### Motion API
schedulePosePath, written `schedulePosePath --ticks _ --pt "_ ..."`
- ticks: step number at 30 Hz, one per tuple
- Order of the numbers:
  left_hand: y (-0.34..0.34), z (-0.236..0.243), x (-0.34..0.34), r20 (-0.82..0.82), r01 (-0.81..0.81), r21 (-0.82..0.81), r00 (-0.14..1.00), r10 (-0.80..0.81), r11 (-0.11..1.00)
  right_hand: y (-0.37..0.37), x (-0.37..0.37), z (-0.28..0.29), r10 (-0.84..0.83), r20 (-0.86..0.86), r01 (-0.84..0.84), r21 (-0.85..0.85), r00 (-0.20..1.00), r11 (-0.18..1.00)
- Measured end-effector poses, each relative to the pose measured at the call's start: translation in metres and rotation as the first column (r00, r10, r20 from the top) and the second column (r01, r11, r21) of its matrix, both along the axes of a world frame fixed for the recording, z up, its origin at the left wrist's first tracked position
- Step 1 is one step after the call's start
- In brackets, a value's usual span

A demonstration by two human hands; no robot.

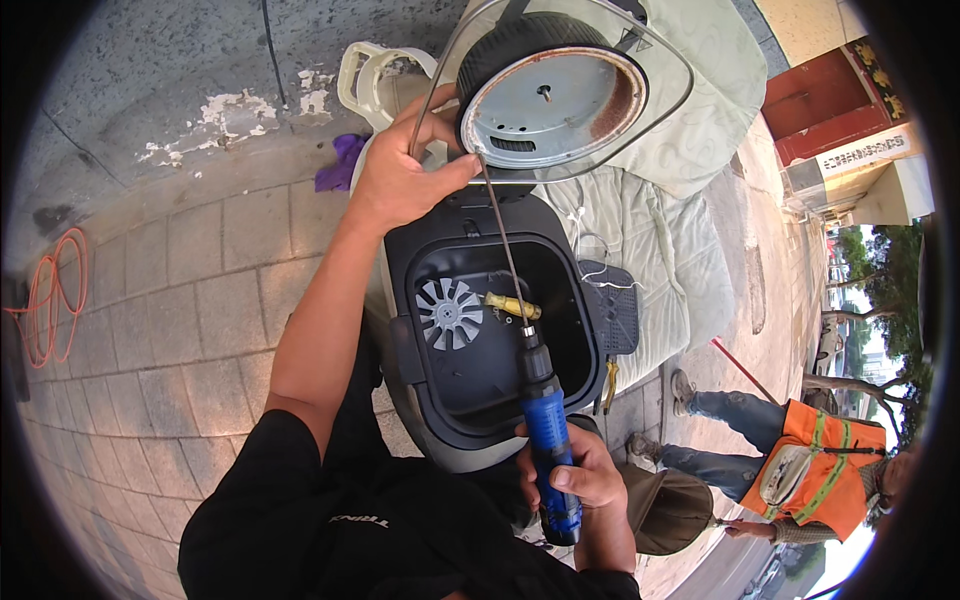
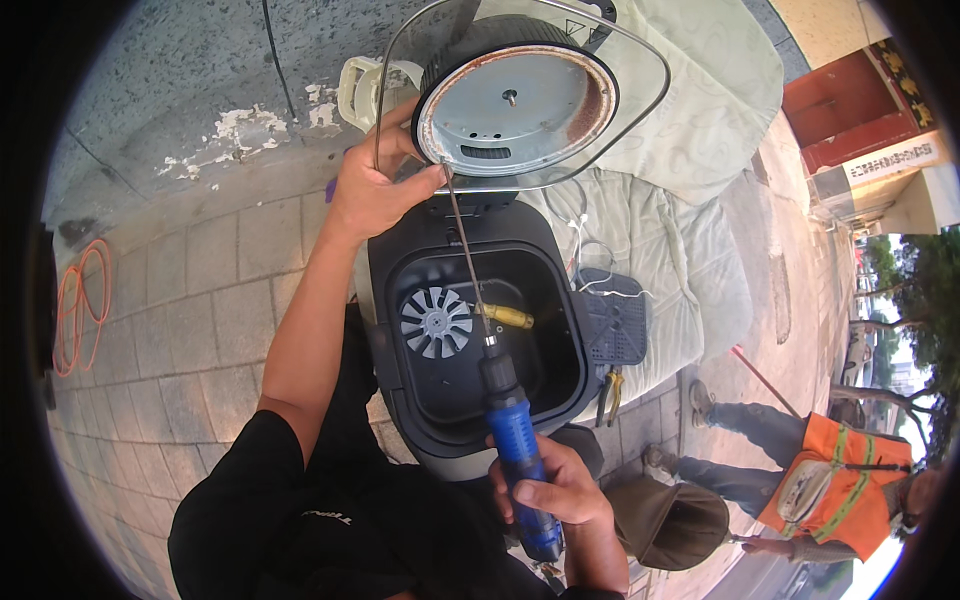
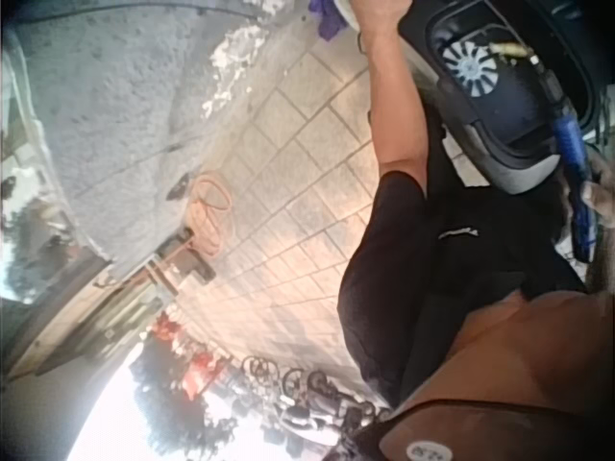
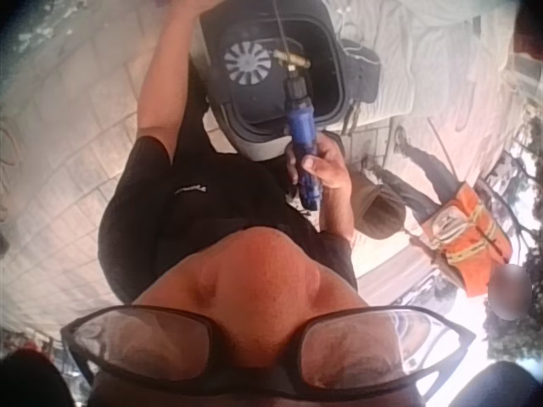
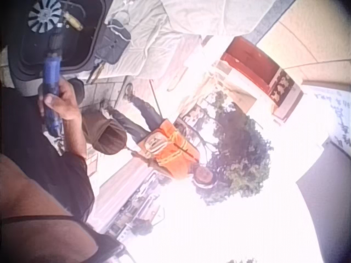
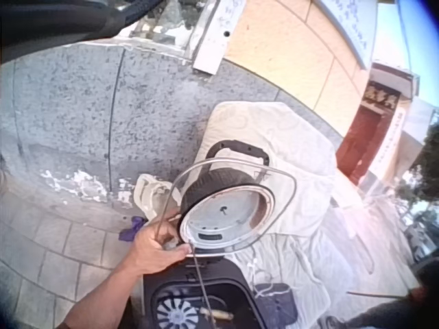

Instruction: The person disassembles a small appliance, removes a fan blade, and uses a soldering iron to work on the interior components. They then reassemble the unit by placing the fan blade back and closing the lid.

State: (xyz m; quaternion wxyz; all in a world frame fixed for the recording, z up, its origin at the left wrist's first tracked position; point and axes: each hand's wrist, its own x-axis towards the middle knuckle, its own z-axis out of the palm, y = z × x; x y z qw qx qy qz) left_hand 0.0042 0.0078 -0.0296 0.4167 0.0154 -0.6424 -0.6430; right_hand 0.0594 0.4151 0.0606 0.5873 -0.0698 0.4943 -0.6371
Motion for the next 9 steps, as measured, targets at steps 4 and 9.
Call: schedulePosePath --ticks 4,9 --pt "0.001 0.0 -0.001 0.007 -0.048 -0.051 0.999 0.048 0.998 0.002 -0.004 -0.009 0.052 -0.108 -0.057 -0.041 0.993 0.998" --pt "0.0 -0.003 -0.002 -0.011 -0.043 -0.061 0.999 0.042 0.997 0.006 -0.005 -0.014 0.08 -0.144 -0.085 -0.029 0.986 0.996"
